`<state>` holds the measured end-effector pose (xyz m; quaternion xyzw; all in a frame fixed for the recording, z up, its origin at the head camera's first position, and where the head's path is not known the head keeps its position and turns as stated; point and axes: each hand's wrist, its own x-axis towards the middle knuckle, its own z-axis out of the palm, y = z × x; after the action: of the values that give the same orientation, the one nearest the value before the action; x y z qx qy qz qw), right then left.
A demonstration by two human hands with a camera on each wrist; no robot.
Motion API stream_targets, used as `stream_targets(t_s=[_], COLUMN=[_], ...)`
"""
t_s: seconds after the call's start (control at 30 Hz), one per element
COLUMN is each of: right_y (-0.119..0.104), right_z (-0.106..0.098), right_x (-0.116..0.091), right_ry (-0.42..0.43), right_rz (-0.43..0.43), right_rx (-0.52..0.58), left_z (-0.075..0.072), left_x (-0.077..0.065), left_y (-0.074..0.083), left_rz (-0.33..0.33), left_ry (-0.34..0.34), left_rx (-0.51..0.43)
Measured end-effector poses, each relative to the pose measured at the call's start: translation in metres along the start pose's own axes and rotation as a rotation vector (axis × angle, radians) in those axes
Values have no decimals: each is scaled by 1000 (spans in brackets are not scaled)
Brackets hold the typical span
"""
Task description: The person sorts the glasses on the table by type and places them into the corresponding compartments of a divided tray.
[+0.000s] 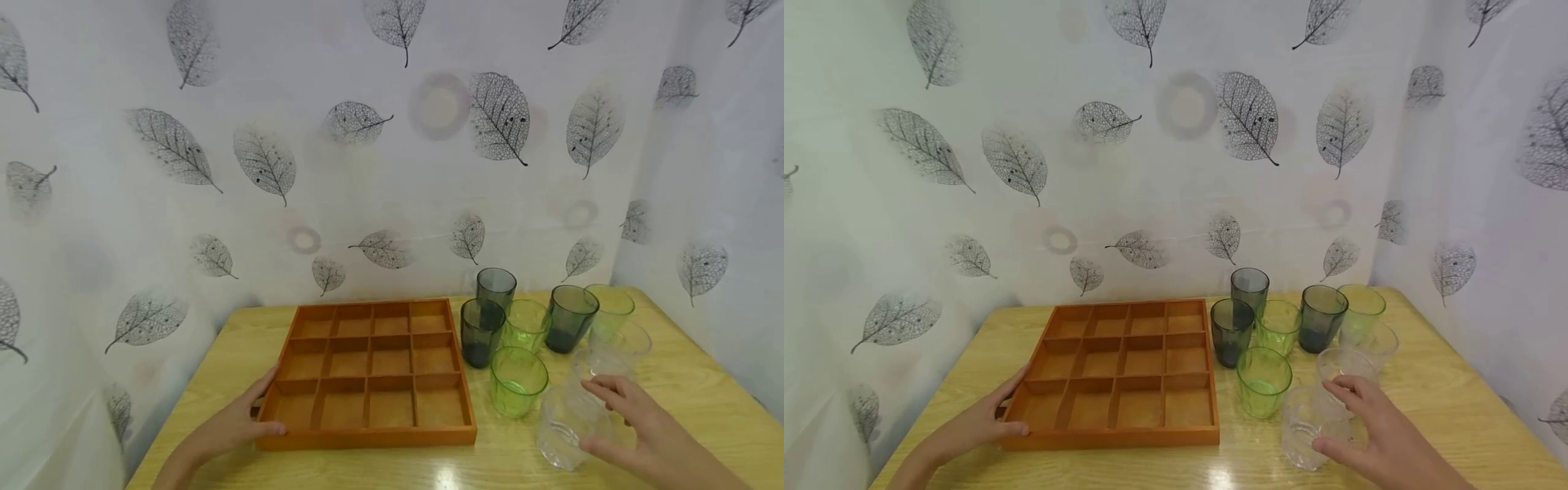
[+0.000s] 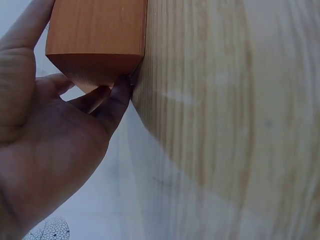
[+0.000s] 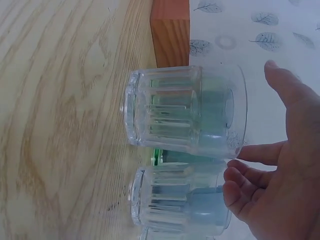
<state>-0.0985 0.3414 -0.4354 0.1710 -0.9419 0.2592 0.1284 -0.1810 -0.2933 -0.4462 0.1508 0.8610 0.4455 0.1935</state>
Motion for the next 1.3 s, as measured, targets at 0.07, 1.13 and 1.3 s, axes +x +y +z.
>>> stream_targets(t_s=[0.07, 1.13, 1.3], right_y=[0, -11, -18], right_z=[3, 17, 17], right_x=[0, 0, 3], right_ry=[9, 35, 69], right_rz=[-44, -260, -316], right_rx=[-28, -40, 8], left_z=[0, -1, -1], left_x=[-1, -2, -1], left_y=[1, 2, 2], left_rz=[-4, 2, 12], left_ry=[-3, 4, 9], left_rx=[-6, 8, 10])
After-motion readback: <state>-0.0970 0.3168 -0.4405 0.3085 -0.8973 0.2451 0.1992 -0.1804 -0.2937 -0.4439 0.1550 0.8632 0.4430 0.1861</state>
